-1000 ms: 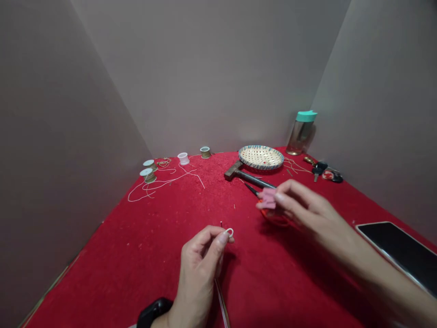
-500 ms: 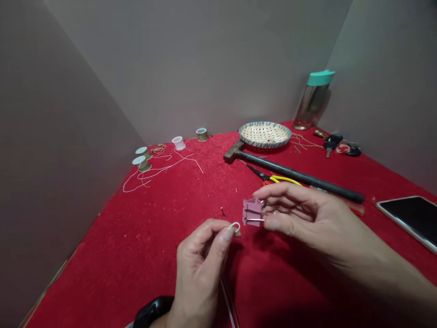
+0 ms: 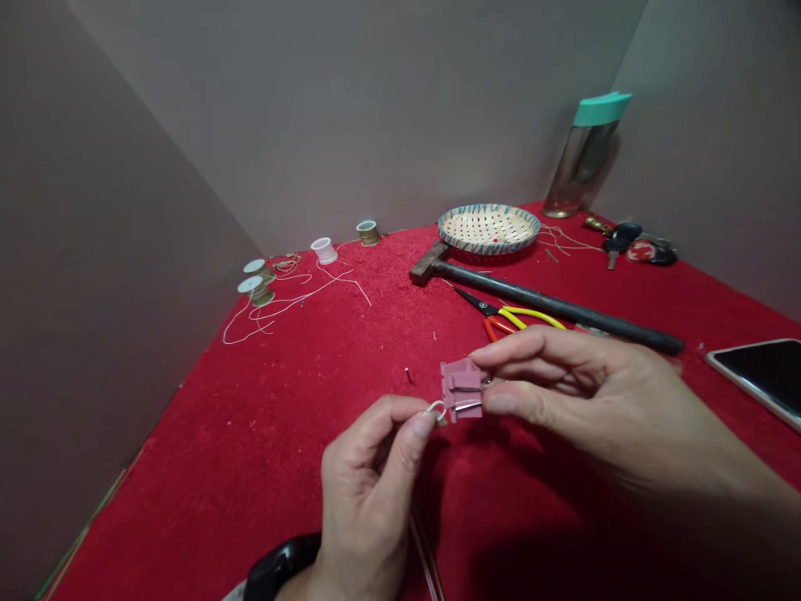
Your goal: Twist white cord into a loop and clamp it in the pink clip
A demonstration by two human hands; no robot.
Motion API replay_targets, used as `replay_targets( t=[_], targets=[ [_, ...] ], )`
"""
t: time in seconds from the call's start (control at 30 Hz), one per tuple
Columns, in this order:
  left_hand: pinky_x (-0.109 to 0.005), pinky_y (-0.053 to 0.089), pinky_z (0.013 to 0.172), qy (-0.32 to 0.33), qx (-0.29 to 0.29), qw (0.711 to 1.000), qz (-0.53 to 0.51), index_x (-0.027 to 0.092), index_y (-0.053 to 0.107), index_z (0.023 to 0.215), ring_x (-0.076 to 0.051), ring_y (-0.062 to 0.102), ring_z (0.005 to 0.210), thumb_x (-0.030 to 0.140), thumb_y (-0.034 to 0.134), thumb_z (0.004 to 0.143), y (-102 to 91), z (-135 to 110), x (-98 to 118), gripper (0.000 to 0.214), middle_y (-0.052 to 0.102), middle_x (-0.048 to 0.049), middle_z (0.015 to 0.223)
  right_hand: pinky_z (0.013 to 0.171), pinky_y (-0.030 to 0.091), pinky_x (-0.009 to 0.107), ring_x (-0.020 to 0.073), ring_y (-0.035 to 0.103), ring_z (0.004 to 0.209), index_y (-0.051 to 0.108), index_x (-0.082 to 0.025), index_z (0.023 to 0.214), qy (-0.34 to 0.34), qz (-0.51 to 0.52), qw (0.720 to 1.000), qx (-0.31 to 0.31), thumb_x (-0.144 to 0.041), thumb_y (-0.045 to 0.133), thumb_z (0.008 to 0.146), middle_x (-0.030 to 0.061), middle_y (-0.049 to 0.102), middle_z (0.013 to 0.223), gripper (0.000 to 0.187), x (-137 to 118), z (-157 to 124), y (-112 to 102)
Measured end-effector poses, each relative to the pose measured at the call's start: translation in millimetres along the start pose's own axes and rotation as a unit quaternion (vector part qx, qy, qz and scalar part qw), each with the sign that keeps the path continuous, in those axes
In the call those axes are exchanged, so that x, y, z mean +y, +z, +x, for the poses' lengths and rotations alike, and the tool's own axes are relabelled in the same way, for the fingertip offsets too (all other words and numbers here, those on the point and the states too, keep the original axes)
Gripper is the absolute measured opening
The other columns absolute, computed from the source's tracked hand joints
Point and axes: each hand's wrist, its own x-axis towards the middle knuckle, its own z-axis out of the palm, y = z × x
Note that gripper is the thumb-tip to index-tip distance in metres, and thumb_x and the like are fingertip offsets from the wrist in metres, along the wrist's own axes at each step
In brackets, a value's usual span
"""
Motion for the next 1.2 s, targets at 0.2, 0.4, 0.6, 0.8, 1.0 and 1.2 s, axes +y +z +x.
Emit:
replay_targets(
  t=[0.2,0.4,0.6,0.8,1.0,1.2],
  targets=[
    [-0.018,0.047,0.064,0.006,0.013,1.000,-0.005,0.024,0.074,0.083,-0.011,0.060,0.067,0.024,0.062,0.092,1.9,0.4,-1.5,0.015,0.070,0.0032,0.073,0.066,0.055,0.003,0.0102,0.075,0.077,0.078,-0.030,0.080,-0.017,0.000,1.000,-0.003,-0.026,0.085,0.071,-0.0047,0.079,0.082,0.012,2.3,2.1,-2.8],
    [-0.016,0.047,0.065,0.001,-0.003,1.000,0.004,0.023,0.072,0.082,-0.009,0.060,0.067,0.024,0.060,0.093,1.6,0.1,-0.5,0.017,0.069,0.0042,0.072,0.062,0.053,0.001,0.0071,0.074,0.071,0.078,-0.032,0.078,-0.008,-0.006,1.000,-0.004,-0.026,0.085,0.072,-0.0072,0.078,0.078,0.011,4.9,-0.1,0.1],
    [-0.016,0.047,0.064,0.018,0.004,1.000,0.022,0.022,0.072,0.080,-0.009,0.060,0.065,0.021,0.060,0.092,2.6,1.3,1.5,0.017,0.069,0.0041,0.071,0.062,0.056,0.005,0.0111,0.075,0.071,0.079,-0.030,0.080,0.013,0.016,1.000,-0.015,-0.020,0.087,0.068,-0.0046,0.079,0.078,0.018,5.3,0.5,0.3],
    [-0.019,0.046,0.056,0.013,0.012,0.999,0.042,0.021,0.073,0.079,-0.011,0.058,0.059,0.023,0.061,0.090,4.1,1.8,3.7,0.016,0.069,0.0017,0.067,0.067,0.063,0.020,0.0201,0.076,0.076,0.078,-0.026,0.080,0.022,-0.022,0.999,0.011,-0.032,0.089,0.064,0.0016,0.079,0.081,0.020,3.4,0.7,1.1],
    [-0.019,0.044,0.052,0.008,0.023,0.999,0.047,0.023,0.073,0.081,-0.011,0.056,0.056,0.025,0.061,0.091,1.9,-1.0,0.9,0.015,0.068,0.0027,0.065,0.071,0.063,0.020,0.0198,0.076,0.078,0.078,-0.028,0.077,0.033,-0.052,0.996,0.062,-0.037,0.089,0.063,-0.0007,0.079,0.080,0.020,-6.8,-6.0,7.2],
    [-0.018,0.045,0.053,0.005,0.025,0.997,0.077,0.024,0.073,0.081,-0.011,0.060,0.062,0.025,0.063,0.090,1.3,-0.2,2.3,0.014,0.071,0.0027,0.070,0.065,0.066,0.028,0.0235,0.076,0.072,0.079,-0.029,0.080,0.004,-0.089,0.992,0.087,-0.043,0.088,0.063,0.0014,0.078,0.079,0.024,-0.1,-5.9,5.7]
  ],
)
